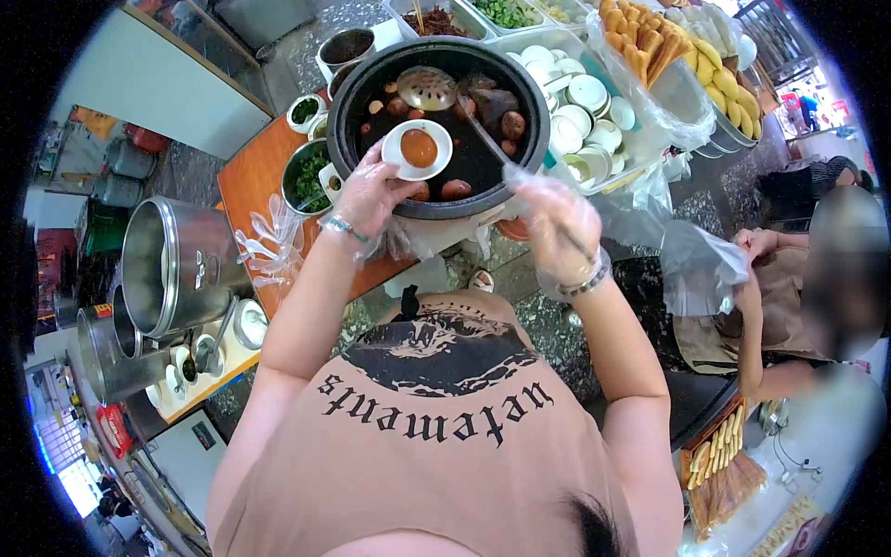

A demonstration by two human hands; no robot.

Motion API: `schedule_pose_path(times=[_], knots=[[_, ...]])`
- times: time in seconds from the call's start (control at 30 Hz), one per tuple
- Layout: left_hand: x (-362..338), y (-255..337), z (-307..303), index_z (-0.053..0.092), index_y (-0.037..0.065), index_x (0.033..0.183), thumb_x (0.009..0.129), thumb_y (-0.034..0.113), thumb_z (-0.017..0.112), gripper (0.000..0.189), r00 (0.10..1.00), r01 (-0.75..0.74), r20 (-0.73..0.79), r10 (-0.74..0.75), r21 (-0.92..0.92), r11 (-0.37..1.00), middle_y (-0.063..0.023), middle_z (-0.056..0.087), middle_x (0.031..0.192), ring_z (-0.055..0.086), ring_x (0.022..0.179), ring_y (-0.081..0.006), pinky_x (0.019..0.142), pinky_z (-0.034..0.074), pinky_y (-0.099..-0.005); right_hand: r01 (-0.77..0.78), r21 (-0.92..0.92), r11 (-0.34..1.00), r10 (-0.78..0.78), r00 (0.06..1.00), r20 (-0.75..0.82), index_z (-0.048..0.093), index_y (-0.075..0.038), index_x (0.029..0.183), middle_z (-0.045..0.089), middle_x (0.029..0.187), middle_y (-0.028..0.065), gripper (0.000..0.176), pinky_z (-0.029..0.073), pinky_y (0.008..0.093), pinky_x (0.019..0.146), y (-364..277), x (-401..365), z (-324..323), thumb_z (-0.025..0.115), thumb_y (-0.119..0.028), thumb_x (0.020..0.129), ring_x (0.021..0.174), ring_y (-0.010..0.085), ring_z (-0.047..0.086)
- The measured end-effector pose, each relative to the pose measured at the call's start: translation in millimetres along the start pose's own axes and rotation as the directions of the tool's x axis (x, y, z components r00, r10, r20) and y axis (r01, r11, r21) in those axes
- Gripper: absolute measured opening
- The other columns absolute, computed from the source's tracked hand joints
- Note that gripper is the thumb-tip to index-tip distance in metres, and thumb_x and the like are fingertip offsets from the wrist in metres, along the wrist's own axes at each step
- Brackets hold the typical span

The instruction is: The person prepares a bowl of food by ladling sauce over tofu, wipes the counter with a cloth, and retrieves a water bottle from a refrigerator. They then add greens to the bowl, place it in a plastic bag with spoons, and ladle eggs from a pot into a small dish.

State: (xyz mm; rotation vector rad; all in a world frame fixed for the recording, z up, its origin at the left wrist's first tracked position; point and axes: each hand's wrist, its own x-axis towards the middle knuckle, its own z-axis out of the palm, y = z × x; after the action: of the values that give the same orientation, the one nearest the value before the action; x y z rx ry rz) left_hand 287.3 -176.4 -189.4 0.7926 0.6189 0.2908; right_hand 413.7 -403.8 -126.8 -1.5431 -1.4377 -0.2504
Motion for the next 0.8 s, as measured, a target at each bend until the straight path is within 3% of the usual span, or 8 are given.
schedule_pose_path(times=[0.13, 0.2, 0.33, 0.4, 0.57, 0.67, 0.73, 0.8], knots=[[3, 2, -7, 0.042, 0.01, 0.131, 0.085, -0.004, 0.04, 0.048, 1.0, -0.009, 0.018, 0.01, -0.015, 1.0, -0.011, 0.051, 0.122, 0.058, 0.105, -0.0239, 0.085, 0.054, -0.0403, -0.298, 0.169, 0.94, 0.313, 0.947, -0.074, 0.063, 0.0, 0.099, 0.066, 0.099, 0.0175, 0.017, 0.05, 0.0314, 0.082, 14, -16, 11, 0.05, -0.007, 0.09, 0.09, 0.0256, 0.065], [5, 10, -13, 0.041, 0.009, 0.13, 0.084, -0.005, 0.04, 0.049, 1.0, -0.015, 0.012, 0.015, -0.007, 1.0, -0.0113, 0.051, 0.121, 0.058, 0.105, -0.0238, 0.085, 0.054, -0.0402, -0.492, 0.253, 0.833, 0.505, 0.863, 0.013, 0.062, -0.001, 0.099, 0.066, 0.098, 0.0159, 0.014, 0.051, 0.0306, 0.079, 26, -35, 26, 0.053, -0.006, 0.089, 0.089, 0.0237, 0.065], [5, 27, -21, 0.04, 0.008, 0.131, 0.083, -0.005, 0.04, 0.049, 0.999, -0.045, -0.008, 0.045, 0.015, 0.999, -0.0126, 0.051, 0.12, 0.059, 0.102, -0.0254, 0.083, 0.055, -0.0404, -0.303, 0.09, 0.949, 0.279, 0.937, 0.212, 0.062, -0.001, 0.097, 0.066, 0.092, 0.0155, 0.013, 0.052, 0.0311, 0.073, 19, -47, 43, 0.058, -0.003, 0.085, 0.083, 0.0248, 0.066], [8, 32, -25, 0.039, 0.007, 0.131, 0.083, -0.006, 0.04, 0.049, 0.998, -0.058, -0.03, 0.059, 0.027, 0.998, -0.0132, 0.051, 0.12, 0.059, 0.102, -0.0272, 0.083, 0.055, -0.0411, -0.078, 0.085, 0.993, 0.041, 0.925, 0.378, 0.061, -0.002, 0.097, 0.066, 0.087, 0.0145, 0.017, 0.051, 0.0338, 0.069, 11, -42, 43, 0.054, 0.003, 0.083, 0.076, 0.0267, 0.065], [8, 40, -31, 0.04, 0.008, 0.131, 0.084, -0.004, 0.041, 0.048, 0.994, -0.097, -0.04, 0.098, 0.045, 0.994, -0.0133, 0.052, 0.119, 0.059, 0.103, -0.0273, 0.083, 0.055, -0.041, -0.18, 0.172, 0.969, 0.11, 0.929, 0.353, 0.06, -0.003, 0.097, 0.065, 0.084, 0.014, 0.017, 0.051, 0.0344, 0.068, 12, -34, 32, 0.055, 0.002, 0.082, 0.075, 0.0271, 0.064], [9, 38, -38, 0.041, 0.008, 0.13, 0.085, -0.003, 0.042, 0.046, 0.996, -0.091, -0.001, 0.091, 0.031, 0.995, -0.0122, 0.052, 0.121, 0.059, 0.104, -0.0254, 0.086, 0.053, -0.0419, -0.336, 0.269, 0.903, 0.255, 0.921, 0.295, 0.06, 0.0, 0.096, 0.066, 0.084, 0.0118, 0.012, 0.053, 0.0311, 0.069, 7, -32, 33, 0.057, -0.005, 0.086, 0.073, 0.0204, 0.066], [7, 40, -36, 0.041, 0.009, 0.13, 0.086, -0.003, 0.042, 0.046, 0.997, -0.066, -0.032, 0.067, 0.035, 0.997, -0.0108, 0.053, 0.121, 0.059, 0.105, -0.0247, 0.088, 0.051, -0.0432, -0.691, 0.511, 0.512, 0.76, 0.641, 0.106, 0.059, 0.0, 0.096, 0.066, 0.081, 0.009, 0.018, 0.053, 0.0298, 0.069, 10, -26, 36, 0.051, -0.015, 0.092, 0.07, 0.0164, 0.065], [2, 42, -31, 0.038, 0.01, 0.133, 0.086, -0.003, 0.039, 0.049, 0.997, -0.056, -0.058, 0.058, 0.037, 0.998, -0.0103, 0.051, 0.125, 0.058, 0.106, -0.0246, 0.09, 0.051, -0.0418, -0.728, 0.525, 0.441, 0.82, 0.565, 0.093, 0.059, 0.0, 0.096, 0.065, 0.08, 0.0094, 0.021, 0.054, 0.0296, 0.069, 22, -15, 30, 0.048, -0.018, 0.093, 0.069, 0.0166, 0.064]])
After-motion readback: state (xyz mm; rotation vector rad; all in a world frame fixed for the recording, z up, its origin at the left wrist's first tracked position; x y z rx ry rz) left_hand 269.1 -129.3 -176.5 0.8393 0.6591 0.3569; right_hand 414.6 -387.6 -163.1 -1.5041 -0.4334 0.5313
